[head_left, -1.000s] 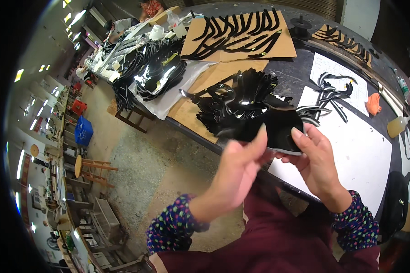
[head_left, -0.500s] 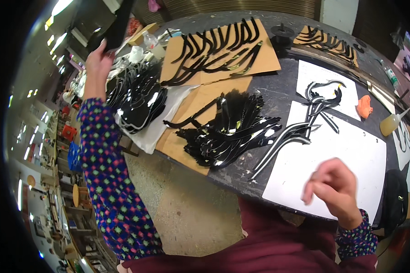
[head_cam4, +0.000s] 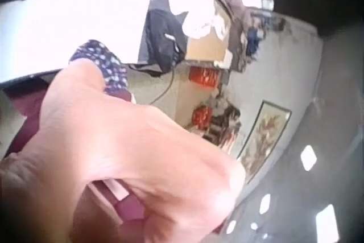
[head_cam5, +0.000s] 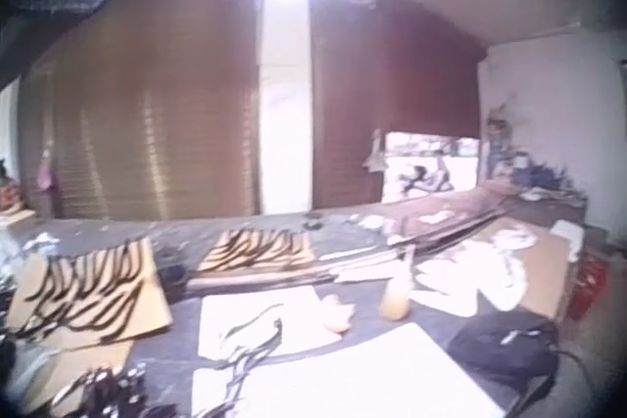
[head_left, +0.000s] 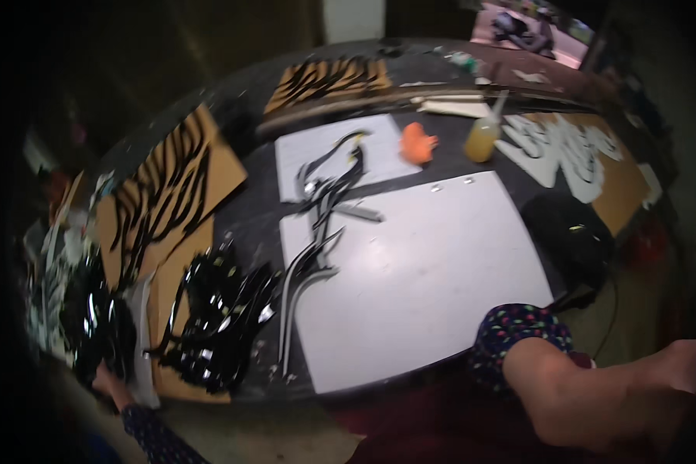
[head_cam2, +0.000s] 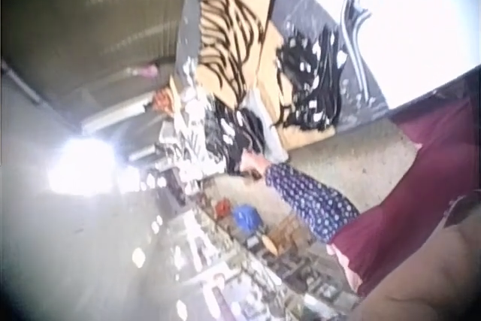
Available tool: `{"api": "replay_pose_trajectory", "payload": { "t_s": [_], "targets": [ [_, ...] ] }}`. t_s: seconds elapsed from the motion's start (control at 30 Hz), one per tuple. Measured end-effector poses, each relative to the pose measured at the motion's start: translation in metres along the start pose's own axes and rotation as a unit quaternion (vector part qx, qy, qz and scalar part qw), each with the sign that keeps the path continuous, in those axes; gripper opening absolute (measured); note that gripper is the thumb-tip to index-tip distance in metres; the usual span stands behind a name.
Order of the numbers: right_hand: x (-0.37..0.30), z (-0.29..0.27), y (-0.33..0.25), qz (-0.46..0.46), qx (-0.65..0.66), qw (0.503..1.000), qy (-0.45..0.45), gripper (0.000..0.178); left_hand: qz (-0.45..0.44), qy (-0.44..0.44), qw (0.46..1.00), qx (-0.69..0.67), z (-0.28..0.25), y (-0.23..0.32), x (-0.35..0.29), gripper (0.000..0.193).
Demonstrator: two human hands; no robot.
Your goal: Assembling shoe upper components by manually attaching reinforcement strips.
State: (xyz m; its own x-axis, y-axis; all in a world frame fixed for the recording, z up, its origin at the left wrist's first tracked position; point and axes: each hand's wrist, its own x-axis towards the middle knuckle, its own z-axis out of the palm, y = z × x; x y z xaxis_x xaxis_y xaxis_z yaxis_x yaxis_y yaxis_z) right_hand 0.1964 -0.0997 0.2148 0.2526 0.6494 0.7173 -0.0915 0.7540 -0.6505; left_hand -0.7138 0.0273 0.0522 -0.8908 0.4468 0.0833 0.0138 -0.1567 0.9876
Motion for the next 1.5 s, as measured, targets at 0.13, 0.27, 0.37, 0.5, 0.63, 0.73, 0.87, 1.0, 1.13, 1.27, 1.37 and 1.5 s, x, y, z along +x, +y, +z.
{"api": "replay_pose_trajectory", "payload": {
  "t_s": [0.13,0.27,0.37,0.5,0.63,0.73,0.87,1.0,1.13,1.27,1.37,1.5],
  "targets": [
    [-0.011,0.005,-0.023,-0.063,-0.068,0.996,0.016,0.022,0.134,0.203,0.902,0.357,0.082,-0.020,-0.060,0.070],
    [-0.019,-0.019,-0.038,-0.108,-0.062,0.991,0.049,0.022,0.267,0.162,0.904,0.293,0.149,-0.004,-0.102,0.064],
    [-0.026,-0.030,-0.044,-0.126,-0.052,0.988,0.066,0.022,0.268,0.040,0.927,0.258,0.188,0.010,-0.131,0.062],
    [-0.036,-0.047,-0.044,-0.151,-0.053,0.982,0.097,0.022,0.281,-0.126,0.945,0.114,0.304,0.024,-0.268,0.066],
    [-0.042,-0.063,-0.048,-0.169,-0.046,0.979,0.109,0.022,0.232,-0.277,0.928,0.097,0.362,0.030,-0.401,0.063],
    [-0.044,-0.073,-0.051,-0.184,-0.036,0.976,0.110,0.022,0.169,-0.382,0.903,0.095,0.386,0.018,-0.475,0.061],
    [-0.045,-0.081,-0.056,-0.209,-0.025,0.972,0.108,0.022,0.165,-0.474,0.861,0.085,0.409,-0.022,-0.544,0.057],
    [-0.044,-0.093,-0.062,-0.236,-0.021,0.966,0.105,0.022,0.146,-0.537,0.825,0.096,0.416,-0.039,-0.612,0.051],
    [-0.045,-0.101,-0.071,-0.259,-0.014,0.961,0.098,0.022,0.161,-0.548,0.808,0.146,0.411,-0.061,-0.629,0.046],
    [-0.047,-0.105,-0.077,-0.276,-0.002,0.957,0.093,0.022,0.172,-0.548,0.806,0.143,0.411,-0.065,-0.630,0.043],
    [-0.047,-0.107,-0.082,-0.290,0.012,0.953,0.083,0.022,0.176,-0.536,0.813,0.142,0.411,-0.066,-0.633,0.041],
    [-0.048,-0.108,-0.087,-0.305,0.029,0.950,0.068,0.022,0.212,-0.530,0.809,0.142,0.410,-0.067,-0.635,0.040]
  ]
}}
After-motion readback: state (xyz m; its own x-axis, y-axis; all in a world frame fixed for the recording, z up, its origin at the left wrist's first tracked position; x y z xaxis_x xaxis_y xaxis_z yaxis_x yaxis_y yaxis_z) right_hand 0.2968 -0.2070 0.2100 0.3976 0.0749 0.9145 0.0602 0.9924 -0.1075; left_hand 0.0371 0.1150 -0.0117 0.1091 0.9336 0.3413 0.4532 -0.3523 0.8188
